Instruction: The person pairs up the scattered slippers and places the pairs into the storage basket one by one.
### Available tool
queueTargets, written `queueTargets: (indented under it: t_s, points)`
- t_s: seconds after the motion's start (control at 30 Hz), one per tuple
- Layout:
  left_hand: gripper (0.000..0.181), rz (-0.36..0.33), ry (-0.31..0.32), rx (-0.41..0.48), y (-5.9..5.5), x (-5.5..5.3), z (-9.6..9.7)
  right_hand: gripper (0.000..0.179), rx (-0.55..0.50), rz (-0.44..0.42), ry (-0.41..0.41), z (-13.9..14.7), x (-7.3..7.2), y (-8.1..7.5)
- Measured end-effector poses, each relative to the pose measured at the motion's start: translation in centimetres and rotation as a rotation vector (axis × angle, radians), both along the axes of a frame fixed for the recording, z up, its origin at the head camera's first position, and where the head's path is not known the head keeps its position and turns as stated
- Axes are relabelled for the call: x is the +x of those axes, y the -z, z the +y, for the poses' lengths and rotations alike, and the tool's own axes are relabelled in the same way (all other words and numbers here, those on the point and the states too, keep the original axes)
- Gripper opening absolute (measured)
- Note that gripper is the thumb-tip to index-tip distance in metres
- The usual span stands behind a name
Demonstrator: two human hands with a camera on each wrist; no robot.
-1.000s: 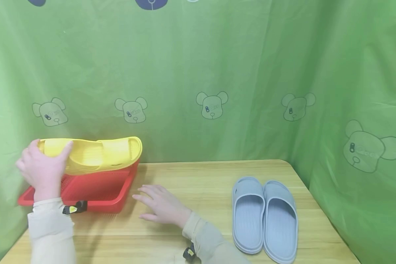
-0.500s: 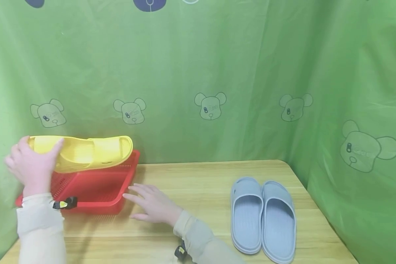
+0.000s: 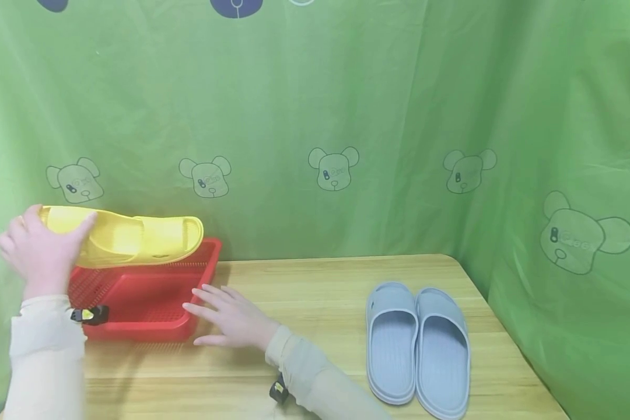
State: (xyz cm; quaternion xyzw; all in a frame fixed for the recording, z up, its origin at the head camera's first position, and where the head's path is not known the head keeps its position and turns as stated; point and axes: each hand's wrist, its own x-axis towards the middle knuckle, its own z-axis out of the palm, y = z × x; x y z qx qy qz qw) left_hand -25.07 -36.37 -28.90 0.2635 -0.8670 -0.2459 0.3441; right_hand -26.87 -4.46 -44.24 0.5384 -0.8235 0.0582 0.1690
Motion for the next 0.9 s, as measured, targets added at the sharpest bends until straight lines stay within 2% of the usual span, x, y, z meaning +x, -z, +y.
queueTargets:
  t_s: [0.17, 0.33, 0.6, 0.9]
  points:
    - [0.105, -0.065, 0.028, 0.002, -0.4, -0.3, -0.3, 0.074, 0.037, 0.022, 0.016, -0.7, 0.0, -0.2]
    - [0.107, -0.122, 0.048, -0.025, -0.2, -0.7, -0.8, 0.075, 0.062, 0.034, 0.023, -1.3, -0.2, -0.1]
    - [0.109, -0.18, 0.072, -0.069, 0.7, -1.8, -1.5, 0.074, 0.112, 0.02, 0.025, -2.0, -0.6, 0.2]
    - [0.109, -0.208, 0.087, -0.12, 1.8, -2.8, -2.0, 0.074, 0.16, -0.018, 0.014, -2.8, -0.7, 0.4]
